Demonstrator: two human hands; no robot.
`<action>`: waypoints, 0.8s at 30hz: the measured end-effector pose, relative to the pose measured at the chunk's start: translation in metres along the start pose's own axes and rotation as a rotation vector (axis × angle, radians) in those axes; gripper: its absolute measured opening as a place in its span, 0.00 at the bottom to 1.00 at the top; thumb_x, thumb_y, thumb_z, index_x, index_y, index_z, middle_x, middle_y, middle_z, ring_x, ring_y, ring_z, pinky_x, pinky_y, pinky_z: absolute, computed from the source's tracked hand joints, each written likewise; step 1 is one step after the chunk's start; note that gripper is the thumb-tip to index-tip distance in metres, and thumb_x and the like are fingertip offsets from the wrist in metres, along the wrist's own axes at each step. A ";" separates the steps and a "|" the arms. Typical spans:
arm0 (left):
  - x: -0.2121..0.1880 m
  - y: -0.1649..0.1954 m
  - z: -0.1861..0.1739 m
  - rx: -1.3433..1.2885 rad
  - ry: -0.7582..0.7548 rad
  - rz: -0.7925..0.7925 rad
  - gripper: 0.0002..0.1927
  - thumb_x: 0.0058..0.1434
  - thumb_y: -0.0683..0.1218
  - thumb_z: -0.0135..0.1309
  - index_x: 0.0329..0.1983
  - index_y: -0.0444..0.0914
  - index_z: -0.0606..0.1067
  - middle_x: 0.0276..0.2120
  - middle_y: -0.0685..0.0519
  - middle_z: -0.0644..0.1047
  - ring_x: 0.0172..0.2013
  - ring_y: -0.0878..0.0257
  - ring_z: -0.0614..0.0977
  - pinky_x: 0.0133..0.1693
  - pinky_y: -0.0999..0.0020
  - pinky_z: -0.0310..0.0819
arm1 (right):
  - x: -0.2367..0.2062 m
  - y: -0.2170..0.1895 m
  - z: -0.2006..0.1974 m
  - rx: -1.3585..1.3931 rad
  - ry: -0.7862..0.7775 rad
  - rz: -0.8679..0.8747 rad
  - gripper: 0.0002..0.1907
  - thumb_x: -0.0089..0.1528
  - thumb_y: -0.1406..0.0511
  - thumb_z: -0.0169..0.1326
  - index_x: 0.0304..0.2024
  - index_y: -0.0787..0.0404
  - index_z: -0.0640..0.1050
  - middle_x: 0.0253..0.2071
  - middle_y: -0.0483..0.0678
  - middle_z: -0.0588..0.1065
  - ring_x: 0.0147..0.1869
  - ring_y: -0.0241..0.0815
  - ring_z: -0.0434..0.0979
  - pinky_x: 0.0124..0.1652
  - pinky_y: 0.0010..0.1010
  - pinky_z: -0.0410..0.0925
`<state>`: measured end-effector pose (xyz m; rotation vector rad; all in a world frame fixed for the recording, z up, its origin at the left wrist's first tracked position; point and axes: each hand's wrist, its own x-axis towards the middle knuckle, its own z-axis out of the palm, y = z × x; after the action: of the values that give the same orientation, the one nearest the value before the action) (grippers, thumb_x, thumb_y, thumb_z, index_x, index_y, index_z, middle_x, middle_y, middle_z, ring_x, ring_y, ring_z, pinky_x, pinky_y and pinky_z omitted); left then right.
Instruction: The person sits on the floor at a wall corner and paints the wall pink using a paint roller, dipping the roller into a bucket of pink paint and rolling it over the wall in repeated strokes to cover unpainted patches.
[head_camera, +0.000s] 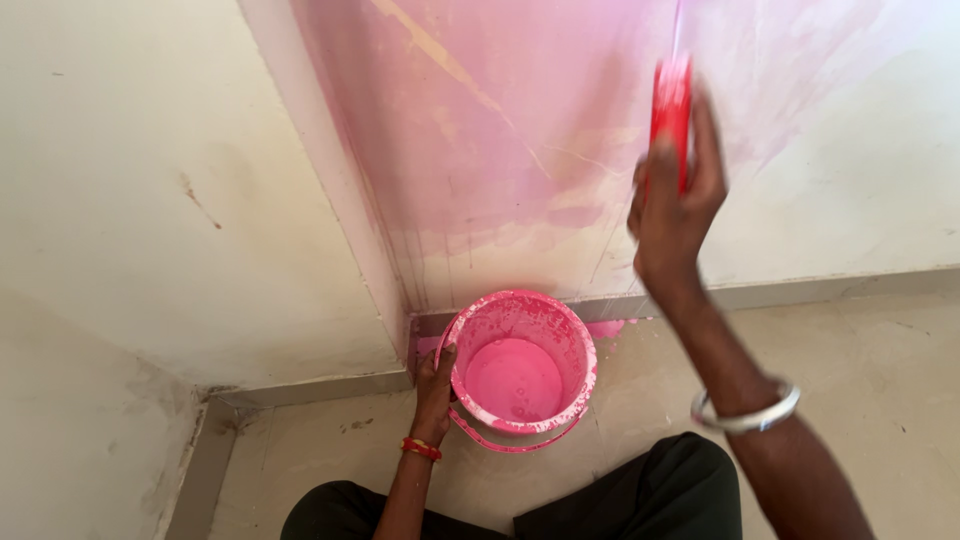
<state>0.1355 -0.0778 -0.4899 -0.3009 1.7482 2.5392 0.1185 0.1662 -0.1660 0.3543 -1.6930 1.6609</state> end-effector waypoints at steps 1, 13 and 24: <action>-0.001 0.001 0.000 -0.021 -0.016 0.014 0.24 0.66 0.60 0.55 0.48 0.34 0.77 0.28 0.57 0.77 0.23 0.73 0.74 0.24 0.75 0.69 | -0.013 0.008 -0.002 -0.022 0.015 0.040 0.30 0.75 0.58 0.48 0.78 0.59 0.60 0.26 0.38 0.65 0.22 0.24 0.55 0.19 0.20 0.51; -0.003 0.004 0.002 -0.046 -0.010 -0.007 0.21 0.66 0.58 0.54 0.46 0.36 0.77 0.27 0.58 0.77 0.22 0.74 0.74 0.24 0.76 0.69 | -0.077 0.055 -0.023 -0.065 0.009 0.178 0.31 0.72 0.59 0.49 0.76 0.61 0.61 0.28 0.38 0.67 0.22 0.23 0.57 0.20 0.18 0.54; -0.005 0.009 0.006 -0.066 -0.011 -0.004 0.22 0.65 0.59 0.55 0.46 0.35 0.76 0.29 0.57 0.78 0.25 0.73 0.77 0.27 0.74 0.74 | 0.068 -0.030 -0.002 0.067 -0.067 -0.068 0.30 0.78 0.61 0.47 0.80 0.59 0.58 0.27 0.40 0.66 0.20 0.26 0.55 0.19 0.23 0.51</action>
<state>0.1381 -0.0750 -0.4781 -0.2916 1.6613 2.5944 0.0912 0.1842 -0.0995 0.4999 -1.6585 1.6748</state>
